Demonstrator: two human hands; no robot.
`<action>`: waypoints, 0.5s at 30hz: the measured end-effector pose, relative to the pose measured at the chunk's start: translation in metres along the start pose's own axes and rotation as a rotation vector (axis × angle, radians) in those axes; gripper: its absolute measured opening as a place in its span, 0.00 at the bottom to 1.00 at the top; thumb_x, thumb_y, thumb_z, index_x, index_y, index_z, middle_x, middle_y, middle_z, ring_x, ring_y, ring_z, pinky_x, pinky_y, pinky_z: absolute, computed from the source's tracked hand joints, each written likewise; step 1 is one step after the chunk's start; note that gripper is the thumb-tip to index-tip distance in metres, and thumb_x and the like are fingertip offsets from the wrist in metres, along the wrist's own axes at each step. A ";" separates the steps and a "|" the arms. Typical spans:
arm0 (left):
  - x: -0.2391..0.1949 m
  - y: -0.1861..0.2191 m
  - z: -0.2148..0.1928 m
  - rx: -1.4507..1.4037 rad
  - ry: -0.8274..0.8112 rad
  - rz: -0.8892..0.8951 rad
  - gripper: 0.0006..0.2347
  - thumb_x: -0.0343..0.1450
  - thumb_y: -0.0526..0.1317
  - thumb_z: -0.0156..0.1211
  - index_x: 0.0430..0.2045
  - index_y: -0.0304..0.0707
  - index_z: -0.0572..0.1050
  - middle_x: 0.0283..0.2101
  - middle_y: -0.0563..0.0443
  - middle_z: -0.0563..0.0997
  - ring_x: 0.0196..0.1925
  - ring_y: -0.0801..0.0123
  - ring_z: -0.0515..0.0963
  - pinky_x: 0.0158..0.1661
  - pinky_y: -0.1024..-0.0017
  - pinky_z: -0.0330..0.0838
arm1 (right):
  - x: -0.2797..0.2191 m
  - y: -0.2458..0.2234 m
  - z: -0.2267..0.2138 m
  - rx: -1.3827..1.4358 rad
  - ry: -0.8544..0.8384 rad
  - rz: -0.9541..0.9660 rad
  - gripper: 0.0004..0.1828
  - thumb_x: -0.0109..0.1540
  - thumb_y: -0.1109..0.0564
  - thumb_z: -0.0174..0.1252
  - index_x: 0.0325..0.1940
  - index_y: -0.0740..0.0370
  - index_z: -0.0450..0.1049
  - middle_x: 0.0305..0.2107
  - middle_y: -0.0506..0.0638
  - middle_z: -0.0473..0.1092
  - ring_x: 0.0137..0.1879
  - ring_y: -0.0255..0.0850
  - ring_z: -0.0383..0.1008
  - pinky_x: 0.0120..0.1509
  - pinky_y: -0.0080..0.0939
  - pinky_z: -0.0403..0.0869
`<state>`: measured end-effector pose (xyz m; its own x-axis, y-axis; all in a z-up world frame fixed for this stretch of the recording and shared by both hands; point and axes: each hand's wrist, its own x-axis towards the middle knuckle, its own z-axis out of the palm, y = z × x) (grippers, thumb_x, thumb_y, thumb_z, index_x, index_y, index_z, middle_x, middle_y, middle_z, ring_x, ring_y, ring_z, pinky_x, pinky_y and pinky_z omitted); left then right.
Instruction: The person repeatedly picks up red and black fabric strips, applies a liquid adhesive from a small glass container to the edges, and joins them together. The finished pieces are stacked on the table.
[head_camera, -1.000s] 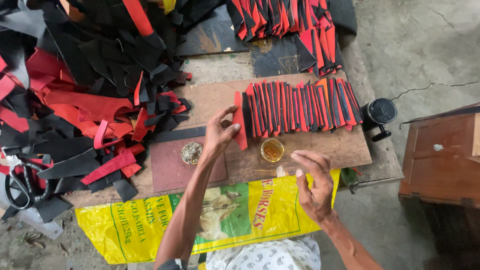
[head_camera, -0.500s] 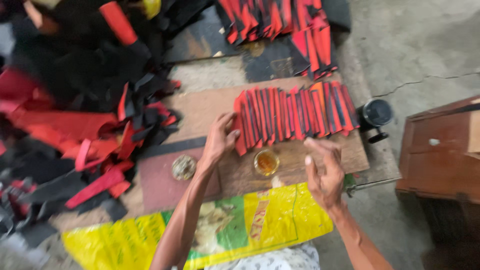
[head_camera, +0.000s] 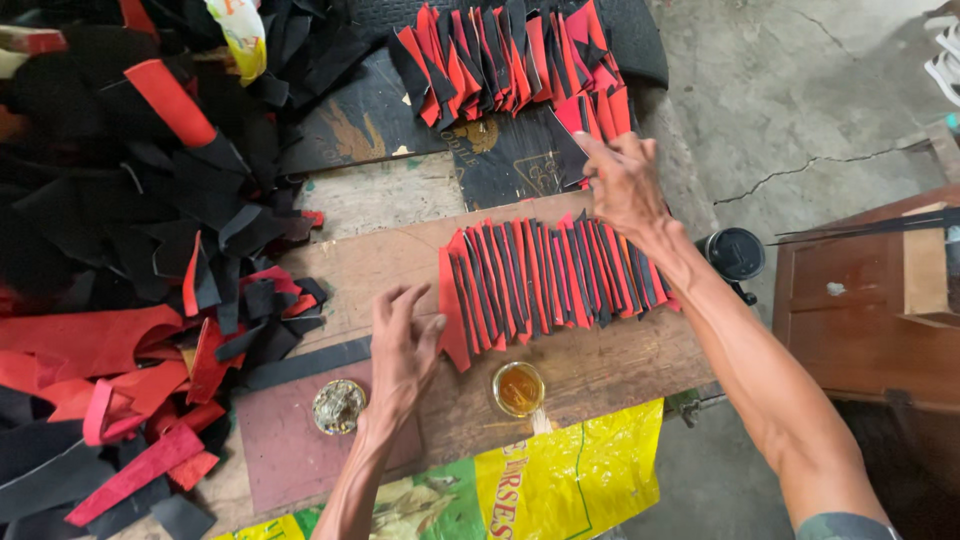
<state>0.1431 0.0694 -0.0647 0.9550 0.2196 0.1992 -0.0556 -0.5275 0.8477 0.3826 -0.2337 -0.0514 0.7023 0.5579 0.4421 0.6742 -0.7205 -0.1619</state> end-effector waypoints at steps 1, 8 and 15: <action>-0.002 0.001 -0.002 -0.026 -0.005 -0.059 0.21 0.68 0.34 0.66 0.56 0.36 0.72 0.57 0.37 0.69 0.38 0.60 0.76 0.40 0.64 0.74 | 0.002 0.003 0.006 -0.020 -0.041 -0.026 0.38 0.55 0.72 0.59 0.71 0.60 0.70 0.35 0.43 0.77 0.51 0.45 0.67 0.61 0.48 0.60; -0.016 0.007 -0.018 -0.119 0.029 -0.130 0.18 0.69 0.35 0.65 0.53 0.34 0.74 0.52 0.43 0.71 0.28 0.74 0.72 0.32 0.73 0.70 | 0.007 0.009 0.029 -0.031 -0.108 -0.054 0.44 0.51 0.71 0.61 0.73 0.63 0.65 0.34 0.47 0.76 0.48 0.46 0.67 0.57 0.50 0.59; -0.016 0.012 -0.020 -0.150 0.036 -0.142 0.17 0.69 0.36 0.65 0.52 0.34 0.75 0.48 0.47 0.72 0.29 0.77 0.74 0.30 0.75 0.70 | 0.009 0.007 0.026 -0.063 0.098 -0.160 0.34 0.61 0.68 0.66 0.72 0.60 0.67 0.34 0.45 0.76 0.46 0.40 0.68 0.60 0.46 0.60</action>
<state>0.1209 0.0761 -0.0484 0.9453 0.3141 0.0879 0.0335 -0.3617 0.9317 0.3997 -0.2229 -0.0719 0.5600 0.6265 0.5421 0.7574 -0.6523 -0.0284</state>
